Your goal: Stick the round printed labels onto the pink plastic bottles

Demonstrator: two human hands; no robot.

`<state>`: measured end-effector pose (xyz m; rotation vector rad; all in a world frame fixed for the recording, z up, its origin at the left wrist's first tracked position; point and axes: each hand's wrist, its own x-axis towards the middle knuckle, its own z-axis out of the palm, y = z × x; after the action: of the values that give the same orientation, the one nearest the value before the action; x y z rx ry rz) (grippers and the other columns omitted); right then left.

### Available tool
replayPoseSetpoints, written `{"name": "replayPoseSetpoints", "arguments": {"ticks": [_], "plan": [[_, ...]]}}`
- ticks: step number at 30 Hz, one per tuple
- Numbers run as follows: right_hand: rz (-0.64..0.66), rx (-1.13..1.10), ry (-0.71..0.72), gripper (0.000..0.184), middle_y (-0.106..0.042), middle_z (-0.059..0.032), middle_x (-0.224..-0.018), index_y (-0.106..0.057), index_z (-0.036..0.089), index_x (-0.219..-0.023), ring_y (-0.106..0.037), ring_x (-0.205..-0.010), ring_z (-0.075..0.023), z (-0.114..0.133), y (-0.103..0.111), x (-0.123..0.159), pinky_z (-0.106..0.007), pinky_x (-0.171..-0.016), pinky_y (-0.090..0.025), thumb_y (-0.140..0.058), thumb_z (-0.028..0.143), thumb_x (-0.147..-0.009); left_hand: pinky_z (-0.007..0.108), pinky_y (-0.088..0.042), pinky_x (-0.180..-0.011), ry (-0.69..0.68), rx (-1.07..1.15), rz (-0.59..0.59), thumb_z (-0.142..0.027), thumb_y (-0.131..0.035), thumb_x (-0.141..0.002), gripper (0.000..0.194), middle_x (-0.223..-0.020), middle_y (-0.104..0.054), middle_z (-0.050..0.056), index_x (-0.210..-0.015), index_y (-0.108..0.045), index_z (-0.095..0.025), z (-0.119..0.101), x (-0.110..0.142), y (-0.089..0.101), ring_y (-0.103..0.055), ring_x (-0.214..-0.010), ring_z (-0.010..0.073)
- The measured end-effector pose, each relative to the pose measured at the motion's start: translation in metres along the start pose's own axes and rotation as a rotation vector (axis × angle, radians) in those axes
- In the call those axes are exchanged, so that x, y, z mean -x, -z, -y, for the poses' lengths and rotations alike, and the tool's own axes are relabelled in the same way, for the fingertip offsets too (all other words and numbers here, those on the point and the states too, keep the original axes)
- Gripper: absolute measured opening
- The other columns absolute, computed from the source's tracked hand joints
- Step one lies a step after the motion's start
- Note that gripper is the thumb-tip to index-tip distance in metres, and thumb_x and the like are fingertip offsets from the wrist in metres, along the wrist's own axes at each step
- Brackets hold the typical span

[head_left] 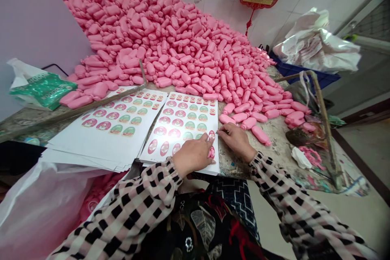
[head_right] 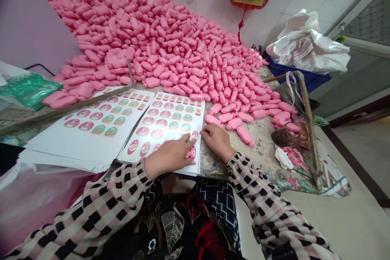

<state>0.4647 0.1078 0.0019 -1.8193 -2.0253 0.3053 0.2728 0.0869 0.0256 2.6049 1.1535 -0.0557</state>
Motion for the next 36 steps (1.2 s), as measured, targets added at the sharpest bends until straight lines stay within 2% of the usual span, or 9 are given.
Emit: {"name": "replayPoseSetpoints", "arguments": {"ticks": [9, 16, 22, 27, 33, 36], "plan": [[0.082, -0.005, 0.076, 0.018, -0.063, -0.0007, -0.085, -0.064, 0.022, -0.081, -0.055, -0.076, -0.0145, 0.0002, 0.0043, -0.0003, -0.026, -0.065, -0.036, -0.053, 0.036, -0.083, 0.039, -0.047, -0.078, 0.000, 0.009, 0.002, -0.050, -0.055, -0.076, 0.071, -0.140, -0.034, 0.014, -0.137, -0.031, -0.021, 0.0002, 0.0001, 0.0008, -0.055, -0.106, 0.0303], [-0.024, 0.035, 0.024, 0.018, -0.063, -0.0020, -0.088, -0.065, 0.022, -0.084, -0.055, -0.077, -0.0154, -0.0006, 0.0008, -0.0011, -0.027, -0.066, -0.036, -0.052, 0.034, -0.083, 0.039, -0.046, -0.080, 0.003, 0.013, 0.008, -0.050, -0.055, -0.076, 0.073, -0.141, -0.033, 0.014, -0.138, -0.030, -0.021, 0.0004, 0.0007, 0.0004, -0.054, -0.108, 0.0304], [0.060, 0.018, 0.089, 0.018, -0.063, -0.0006, -0.088, -0.065, 0.023, -0.083, -0.056, -0.077, -0.0145, -0.0017, 0.0051, -0.0029, -0.026, -0.064, -0.036, -0.053, 0.035, -0.083, 0.038, -0.046, -0.080, -0.005, 0.003, -0.006, -0.050, -0.055, -0.076, 0.070, -0.140, -0.034, 0.014, -0.136, -0.032, -0.020, 0.0008, 0.0009, 0.0000, -0.054, -0.107, 0.0297], [0.094, -0.065, 0.086, 0.017, -0.064, -0.0002, -0.085, -0.064, 0.022, -0.081, -0.056, -0.077, -0.0147, -0.0046, 0.0027, -0.0004, -0.025, -0.066, -0.038, -0.054, 0.035, -0.082, 0.038, -0.046, -0.081, 0.005, 0.004, 0.000, -0.050, -0.055, -0.076, 0.069, -0.141, -0.033, 0.014, -0.135, -0.034, -0.022, 0.0003, 0.0009, 0.0003, -0.054, -0.108, 0.0297], [-0.011, -0.019, 0.029, 0.017, -0.064, -0.0021, -0.088, -0.065, 0.022, -0.084, -0.056, -0.080, -0.0161, -0.0035, -0.0005, -0.0003, -0.028, -0.069, -0.038, -0.053, 0.033, -0.083, 0.039, -0.046, -0.081, -0.011, 0.008, 0.001, -0.051, -0.054, -0.077, 0.065, -0.140, -0.033, 0.014, -0.133, -0.037, -0.024, 0.0007, 0.0013, -0.0004, -0.054, -0.107, 0.0301], [0.010, 0.026, 0.065, 0.018, -0.064, -0.0023, -0.089, -0.065, 0.023, -0.085, -0.056, -0.079, -0.0162, -0.0017, 0.0023, -0.0025, -0.027, -0.066, -0.037, -0.052, 0.034, -0.084, 0.039, -0.046, -0.080, -0.011, 0.005, -0.008, -0.051, -0.054, -0.077, 0.065, -0.139, -0.035, 0.014, -0.133, -0.037, -0.024, 0.0010, 0.0013, -0.0014, -0.055, -0.105, 0.0297]]}}
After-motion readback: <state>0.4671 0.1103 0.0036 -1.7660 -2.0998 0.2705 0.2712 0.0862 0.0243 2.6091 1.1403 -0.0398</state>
